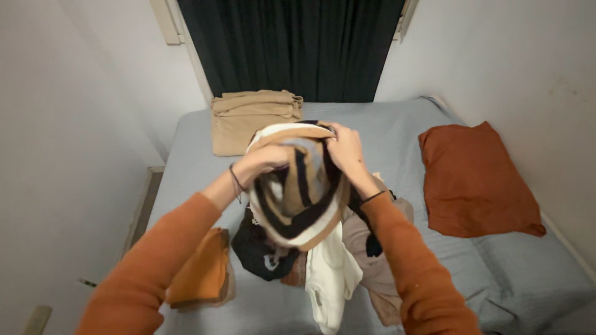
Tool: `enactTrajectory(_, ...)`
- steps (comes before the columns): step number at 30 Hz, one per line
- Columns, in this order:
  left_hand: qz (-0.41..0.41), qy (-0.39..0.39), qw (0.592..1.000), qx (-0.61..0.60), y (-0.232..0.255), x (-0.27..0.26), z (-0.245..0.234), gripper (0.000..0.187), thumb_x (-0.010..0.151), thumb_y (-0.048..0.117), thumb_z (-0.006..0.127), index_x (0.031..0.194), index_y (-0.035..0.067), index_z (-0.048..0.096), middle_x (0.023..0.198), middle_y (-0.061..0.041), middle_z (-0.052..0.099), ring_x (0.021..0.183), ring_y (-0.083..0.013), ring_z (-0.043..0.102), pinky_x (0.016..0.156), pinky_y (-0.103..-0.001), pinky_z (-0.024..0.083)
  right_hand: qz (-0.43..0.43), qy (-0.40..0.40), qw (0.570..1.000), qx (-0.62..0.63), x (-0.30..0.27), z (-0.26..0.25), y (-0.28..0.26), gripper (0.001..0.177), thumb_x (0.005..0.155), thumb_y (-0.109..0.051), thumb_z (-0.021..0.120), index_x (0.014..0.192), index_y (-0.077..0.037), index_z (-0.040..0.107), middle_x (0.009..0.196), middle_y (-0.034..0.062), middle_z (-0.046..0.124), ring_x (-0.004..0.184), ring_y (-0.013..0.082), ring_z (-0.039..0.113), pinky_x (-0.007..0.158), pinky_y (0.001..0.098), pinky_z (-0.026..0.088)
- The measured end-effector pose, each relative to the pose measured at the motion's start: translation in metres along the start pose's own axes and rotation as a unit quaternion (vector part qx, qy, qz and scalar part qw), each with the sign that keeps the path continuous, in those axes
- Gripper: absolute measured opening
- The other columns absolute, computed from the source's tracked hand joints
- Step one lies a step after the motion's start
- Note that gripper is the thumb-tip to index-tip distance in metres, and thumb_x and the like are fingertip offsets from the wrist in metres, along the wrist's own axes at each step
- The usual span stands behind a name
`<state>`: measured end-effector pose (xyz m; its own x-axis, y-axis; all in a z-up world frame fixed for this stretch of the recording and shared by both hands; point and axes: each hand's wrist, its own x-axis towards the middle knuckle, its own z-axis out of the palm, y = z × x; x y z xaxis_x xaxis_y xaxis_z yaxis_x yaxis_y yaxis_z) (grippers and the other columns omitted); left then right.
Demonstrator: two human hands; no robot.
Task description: Folding various sweaters and shirts on a bed.
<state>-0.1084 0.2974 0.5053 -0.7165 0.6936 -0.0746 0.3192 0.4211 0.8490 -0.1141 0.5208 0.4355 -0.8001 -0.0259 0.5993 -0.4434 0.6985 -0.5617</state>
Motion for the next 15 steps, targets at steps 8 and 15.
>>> enactTrajectory(8, 0.007, 0.061, 0.995, -0.076, 0.025, -0.011, -0.027, 0.028, 0.086, 0.003, 0.059, 0.112, 0.003, 0.07, 0.095, -0.004, 0.068, 0.081, -0.0144, 0.06, 0.07, -0.03, 0.053, 0.036, 0.08, 0.996, 0.0, 0.012, -0.014, 0.001, 0.03, 0.091, -0.003, 0.058, 0.119, -0.004, 0.071, 0.1, 0.0243, 0.073, 0.092, 0.0405, 0.072, 0.083, 0.0471, 0.057)
enactTrajectory(15, 0.063, 0.225, 0.956, -0.176, -0.005, -0.013, -0.109, 0.028, 0.09, 0.001, 0.051, 0.109, 0.005, 0.071, 0.094, -0.004, 0.069, 0.079, -0.0147, 0.068, 0.067, -0.028, 0.058, 0.16, 0.091, 0.983, -0.016, 0.017, -0.055, 0.089, 0.026, 0.099, -0.007, 0.051, 0.107, 0.001, 0.074, 0.091, 0.024, 0.074, 0.083, 0.0359, 0.074, 0.073, 0.047, 0.056)
